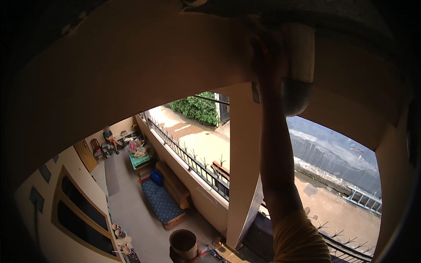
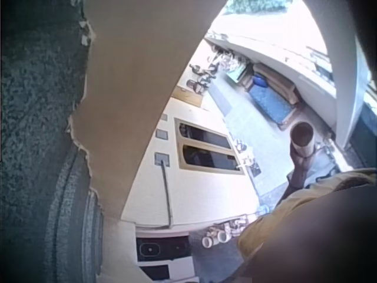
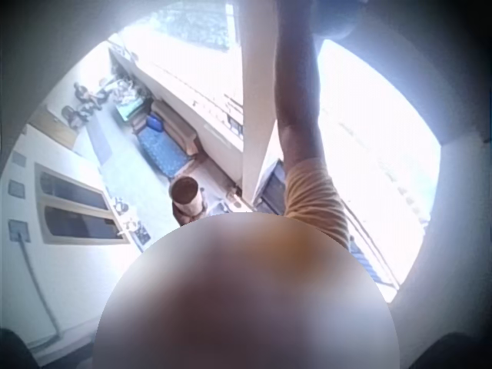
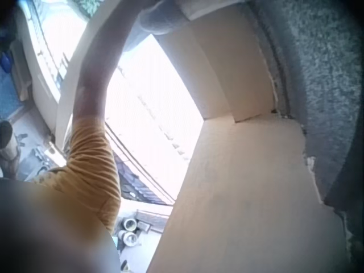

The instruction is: The person paints the ceiling of a covered outdoor corridor using a paintbrush and a paint can. They repeatedly dip the brush into the can and apply paint to the ceiling surface in long strokes.

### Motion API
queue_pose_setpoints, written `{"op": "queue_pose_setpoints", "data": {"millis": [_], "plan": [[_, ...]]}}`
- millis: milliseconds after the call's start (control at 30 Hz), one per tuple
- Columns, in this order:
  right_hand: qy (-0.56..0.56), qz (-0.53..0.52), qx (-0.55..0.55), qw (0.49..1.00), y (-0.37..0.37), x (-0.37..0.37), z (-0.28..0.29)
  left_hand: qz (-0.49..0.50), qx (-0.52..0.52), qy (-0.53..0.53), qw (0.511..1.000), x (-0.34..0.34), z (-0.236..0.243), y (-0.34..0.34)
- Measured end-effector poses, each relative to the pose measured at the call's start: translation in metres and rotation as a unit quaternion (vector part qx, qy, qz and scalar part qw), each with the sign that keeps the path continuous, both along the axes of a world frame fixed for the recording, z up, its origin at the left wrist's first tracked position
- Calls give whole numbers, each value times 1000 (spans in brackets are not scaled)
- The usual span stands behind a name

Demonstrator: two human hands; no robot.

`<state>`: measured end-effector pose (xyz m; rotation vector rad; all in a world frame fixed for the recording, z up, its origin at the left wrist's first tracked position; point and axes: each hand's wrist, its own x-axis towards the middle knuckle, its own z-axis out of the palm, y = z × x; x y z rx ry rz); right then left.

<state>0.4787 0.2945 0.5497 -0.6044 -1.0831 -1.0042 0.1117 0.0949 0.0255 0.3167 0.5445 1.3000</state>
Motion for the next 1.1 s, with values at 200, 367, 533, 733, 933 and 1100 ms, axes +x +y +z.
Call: {"op": "queue_pose_setpoints", "data": {"millis": [200, 367, 533, 733, 933, 1100], "plan": [[55, 3, -72, 996, -1, -8, 16, -67, -27, -240, 968, -20, -12, 7], [16, -72, -24, 997, 0, -12, 16, -26, -38, -180, 983, -15, -12, 5], [83, -93, -75, 989, 14, 1, 28, -69, -57, -265, 960, -19, 0, 5], [11, 1, -73, 997, -20, -26, 14, -65, -90, -258, 960, -23, -14, 0], [15, -42, -55, 998, -4, -9, 23, -71, -91, -267, 957, -22, -10, 2], [9, 36, -80, 996, -27, -49, -21, -57, -3, -175, 983, -24, -22, -5]]}}
